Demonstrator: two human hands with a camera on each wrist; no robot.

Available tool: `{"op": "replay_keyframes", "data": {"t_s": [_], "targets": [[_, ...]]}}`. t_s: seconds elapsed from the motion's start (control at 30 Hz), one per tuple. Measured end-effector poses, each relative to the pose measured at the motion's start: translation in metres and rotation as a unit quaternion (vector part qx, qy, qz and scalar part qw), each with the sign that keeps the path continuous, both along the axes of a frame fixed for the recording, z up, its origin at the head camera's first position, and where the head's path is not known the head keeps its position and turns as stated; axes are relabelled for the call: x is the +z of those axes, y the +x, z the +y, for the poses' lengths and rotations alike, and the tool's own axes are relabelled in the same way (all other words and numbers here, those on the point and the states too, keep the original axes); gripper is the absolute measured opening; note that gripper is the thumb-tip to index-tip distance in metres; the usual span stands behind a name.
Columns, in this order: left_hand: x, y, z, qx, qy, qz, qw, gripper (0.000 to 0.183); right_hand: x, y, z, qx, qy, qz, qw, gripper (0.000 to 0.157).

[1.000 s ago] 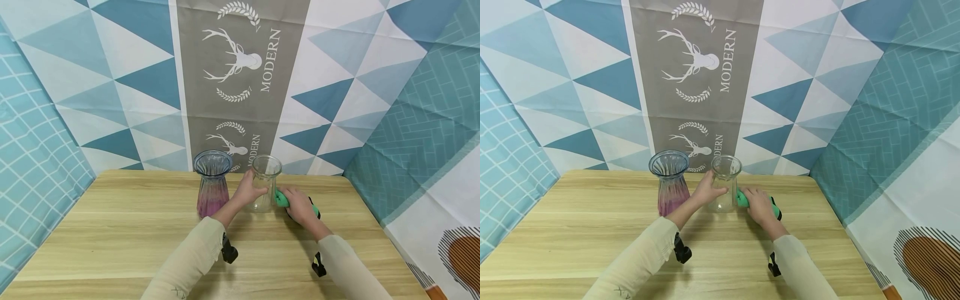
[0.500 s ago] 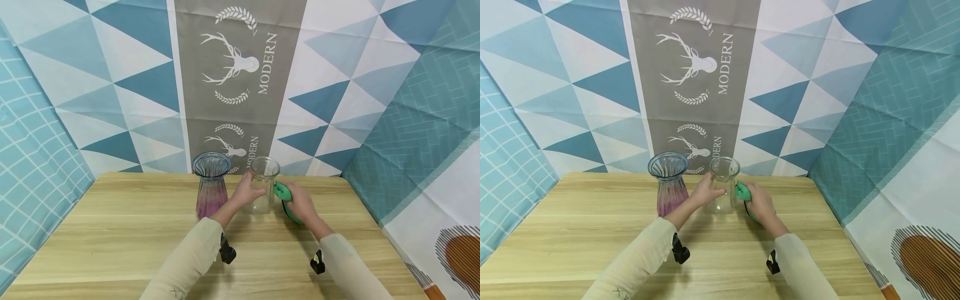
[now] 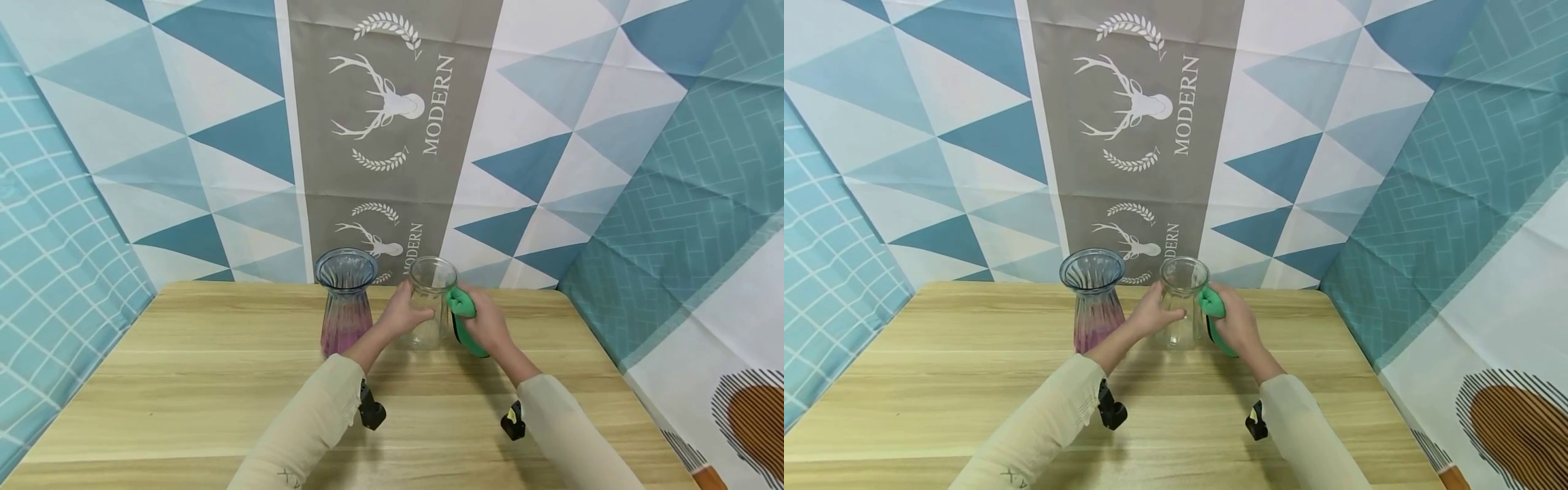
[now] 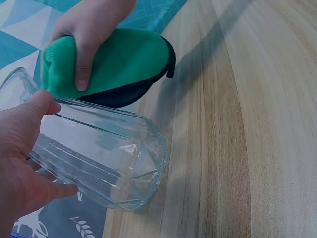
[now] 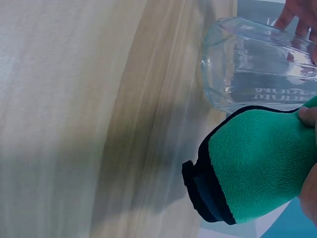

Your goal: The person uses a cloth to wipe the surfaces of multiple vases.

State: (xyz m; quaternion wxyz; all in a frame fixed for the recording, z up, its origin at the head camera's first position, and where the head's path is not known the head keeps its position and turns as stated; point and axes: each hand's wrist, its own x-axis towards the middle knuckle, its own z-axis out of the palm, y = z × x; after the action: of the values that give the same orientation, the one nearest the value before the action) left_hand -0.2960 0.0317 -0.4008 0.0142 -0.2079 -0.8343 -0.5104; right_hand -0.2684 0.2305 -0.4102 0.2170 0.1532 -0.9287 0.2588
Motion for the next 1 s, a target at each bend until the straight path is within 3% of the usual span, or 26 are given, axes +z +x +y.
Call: {"op": "replay_keyframes", "data": {"t_s": [0.37, 0.53, 0.7, 0.87, 1.0], "targets": [[0.001, 0.001, 0.001, 0.001, -0.003, 0.001, 1.0, 0.073, -0.02, 0.002, 0.006, -0.006, 0.06, -0.032, 0.998, 0.05], [0.0, 0.001, 0.001, 0.002, 0.001, -0.009, 1.0, 0.075, -0.025, 0.003, 0.007, -0.006, 0.092, -0.019, 0.996, 0.052], [0.0, 0.001, 0.0, 0.005, 0.001, -0.012, 0.9999, 0.077, -0.031, 0.005, 0.007, -0.002, 0.14, -0.012, 0.99, 0.051], [-0.001, 0.001, 0.001, 0.006, 0.007, -0.01, 0.9999, 0.078, -0.036, 0.009, 0.009, -0.011, 0.19, -0.038, 0.981, 0.051], [-0.001, 0.0, 0.002, 0.003, 0.01, -0.009, 0.9999, 0.076, -0.038, 0.01, 0.011, -0.017, 0.198, -0.053, 0.979, 0.05]]}}
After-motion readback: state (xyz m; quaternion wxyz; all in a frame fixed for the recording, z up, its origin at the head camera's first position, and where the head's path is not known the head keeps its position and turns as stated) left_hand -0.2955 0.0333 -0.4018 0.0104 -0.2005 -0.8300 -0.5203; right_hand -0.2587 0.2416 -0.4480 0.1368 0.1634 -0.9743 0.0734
